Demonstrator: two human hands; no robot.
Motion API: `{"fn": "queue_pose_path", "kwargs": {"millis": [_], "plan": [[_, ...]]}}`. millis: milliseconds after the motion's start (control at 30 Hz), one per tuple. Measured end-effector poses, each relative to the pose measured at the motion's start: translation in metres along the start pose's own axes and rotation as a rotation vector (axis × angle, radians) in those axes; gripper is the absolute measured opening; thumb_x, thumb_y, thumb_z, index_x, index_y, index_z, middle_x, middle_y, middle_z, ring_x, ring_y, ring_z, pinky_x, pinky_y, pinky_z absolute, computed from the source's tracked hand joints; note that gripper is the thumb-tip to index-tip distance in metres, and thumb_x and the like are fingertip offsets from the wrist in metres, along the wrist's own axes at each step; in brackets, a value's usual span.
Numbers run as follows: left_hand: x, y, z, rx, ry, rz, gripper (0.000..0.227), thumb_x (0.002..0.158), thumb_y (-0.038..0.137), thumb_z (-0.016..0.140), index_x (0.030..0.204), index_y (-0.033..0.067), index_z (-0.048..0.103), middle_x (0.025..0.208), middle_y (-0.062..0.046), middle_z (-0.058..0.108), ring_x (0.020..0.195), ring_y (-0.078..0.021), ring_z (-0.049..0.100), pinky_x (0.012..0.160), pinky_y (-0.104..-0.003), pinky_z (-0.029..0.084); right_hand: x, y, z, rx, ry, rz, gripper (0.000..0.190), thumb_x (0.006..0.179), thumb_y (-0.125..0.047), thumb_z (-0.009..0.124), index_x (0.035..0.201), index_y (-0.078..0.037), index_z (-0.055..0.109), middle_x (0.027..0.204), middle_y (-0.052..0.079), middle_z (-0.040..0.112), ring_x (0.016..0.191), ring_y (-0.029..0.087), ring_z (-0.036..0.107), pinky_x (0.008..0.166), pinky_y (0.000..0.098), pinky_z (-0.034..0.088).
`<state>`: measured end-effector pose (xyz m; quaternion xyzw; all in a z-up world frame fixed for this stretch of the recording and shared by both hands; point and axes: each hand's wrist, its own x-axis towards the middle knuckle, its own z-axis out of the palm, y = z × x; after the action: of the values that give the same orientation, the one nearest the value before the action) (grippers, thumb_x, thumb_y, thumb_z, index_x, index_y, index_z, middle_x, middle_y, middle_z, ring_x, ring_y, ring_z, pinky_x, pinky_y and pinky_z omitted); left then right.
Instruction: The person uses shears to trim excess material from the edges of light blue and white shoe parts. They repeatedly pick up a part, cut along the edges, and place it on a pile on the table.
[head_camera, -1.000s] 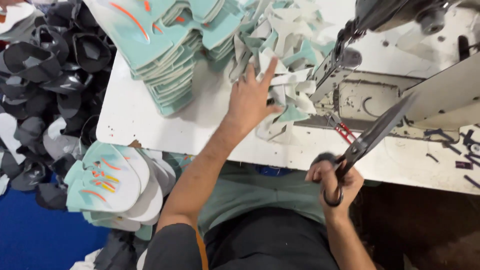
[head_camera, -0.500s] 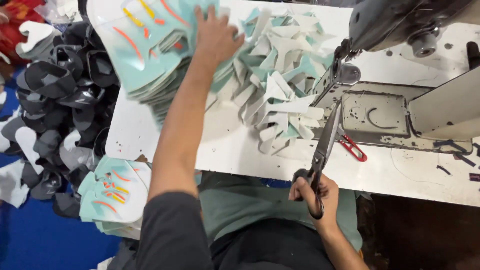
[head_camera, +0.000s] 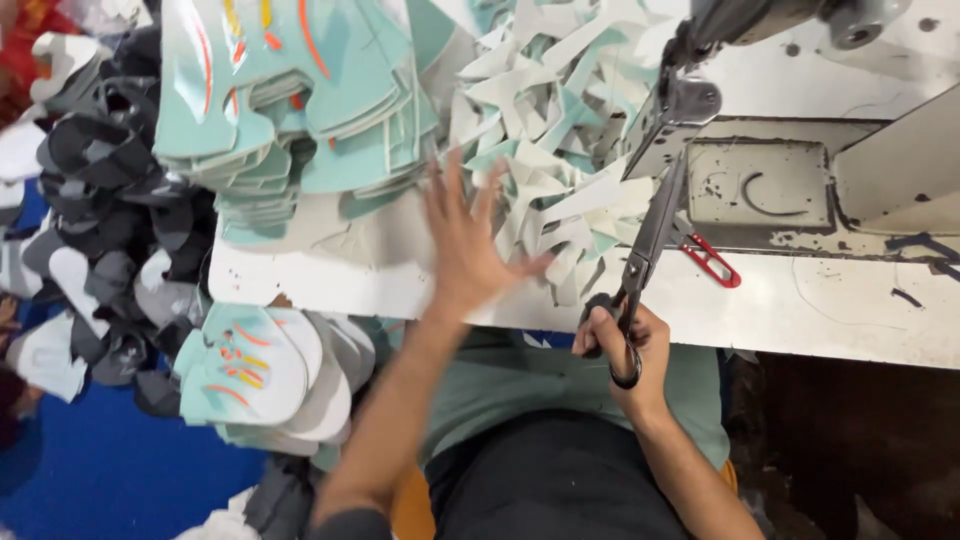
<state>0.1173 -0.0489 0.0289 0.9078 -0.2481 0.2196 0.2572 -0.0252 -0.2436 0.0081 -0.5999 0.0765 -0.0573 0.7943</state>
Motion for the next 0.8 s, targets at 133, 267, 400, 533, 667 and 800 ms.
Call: {"fn": "queue_pose_path", "kwargs": {"millis": [133, 267, 400, 533, 667, 800], "plan": [[-0.007, 0.059, 0.033, -0.011, -0.157, -0.272, 0.113, 0.058, 0.061, 0.090, 0.152, 0.0253, 0.039, 0.159, -0.032, 0.013, 0.142, -0.0622, 0.010, 0.103, -0.080, 0.018, 0.001, 0.004, -0.006, -0.073, 0.032, -0.005, 0.031, 0.101, -0.020, 0.061, 0.077, -0.002, 0.056, 0.068, 0.007, 0.061, 0.062, 0.017, 0.063, 0.060, 0.0305, 0.050], [-0.003, 0.038, 0.044, 0.011, -0.071, -0.261, 0.081, 0.058, 0.026, 0.091, 0.133, 0.0268, 0.062, 0.156, -0.021, 0.037, 0.135, -0.0514, 0.041, 0.108, -0.060, 0.042, -0.001, -0.002, 0.000, -0.060, 0.007, -0.023, 0.031, 0.102, -0.020, 0.061, 0.077, -0.002, 0.057, 0.067, 0.008, 0.062, 0.061, 0.017, 0.061, 0.060, 0.0305, 0.048], [0.007, -0.008, 0.051, -0.032, 0.001, -0.239, 0.064, 0.070, 0.006, 0.086, 0.130, 0.0186, 0.069, 0.148, -0.015, 0.054, 0.126, -0.0425, 0.056, 0.103, -0.048, 0.050, -0.006, 0.001, 0.001, 0.012, -0.005, -0.039, 0.031, 0.101, -0.020, 0.063, 0.076, -0.002, 0.056, 0.067, 0.007, 0.059, 0.061, 0.017, 0.062, 0.059, 0.0308, 0.047], [0.075, -0.003, 0.034, -0.119, 0.176, -0.207, 0.063, 0.071, -0.004, 0.079, 0.129, 0.0168, 0.069, 0.140, -0.016, 0.060, 0.114, -0.0369, 0.065, 0.097, -0.043, 0.054, -0.009, 0.005, 0.005, -0.008, -0.023, 0.012, 0.031, 0.100, -0.020, 0.063, 0.076, -0.002, 0.057, 0.065, 0.007, 0.060, 0.060, 0.017, 0.063, 0.058, 0.0312, 0.050], [0.162, -0.014, 0.080, -0.068, 0.149, -0.204, 0.061, 0.077, 0.006, 0.082, 0.132, 0.0254, 0.066, 0.142, -0.013, 0.059, 0.114, -0.0353, 0.066, 0.094, -0.044, 0.056, -0.011, 0.007, 0.005, -0.050, -0.034, 0.046, 0.031, 0.100, -0.021, 0.063, 0.075, -0.003, 0.056, 0.064, 0.007, 0.063, 0.058, 0.017, 0.064, 0.056, 0.0300, 0.049], [0.167, -0.018, 0.136, 0.080, -0.092, -0.221, 0.070, 0.073, 0.013, 0.086, 0.137, 0.0301, 0.061, 0.149, -0.017, 0.045, 0.127, -0.0421, 0.054, 0.096, -0.053, 0.053, -0.014, 0.002, 0.003, -0.073, -0.049, 0.055, 0.031, 0.099, -0.021, 0.063, 0.075, -0.002, 0.057, 0.064, 0.007, 0.063, 0.059, 0.016, 0.065, 0.056, 0.0294, 0.050]]}}
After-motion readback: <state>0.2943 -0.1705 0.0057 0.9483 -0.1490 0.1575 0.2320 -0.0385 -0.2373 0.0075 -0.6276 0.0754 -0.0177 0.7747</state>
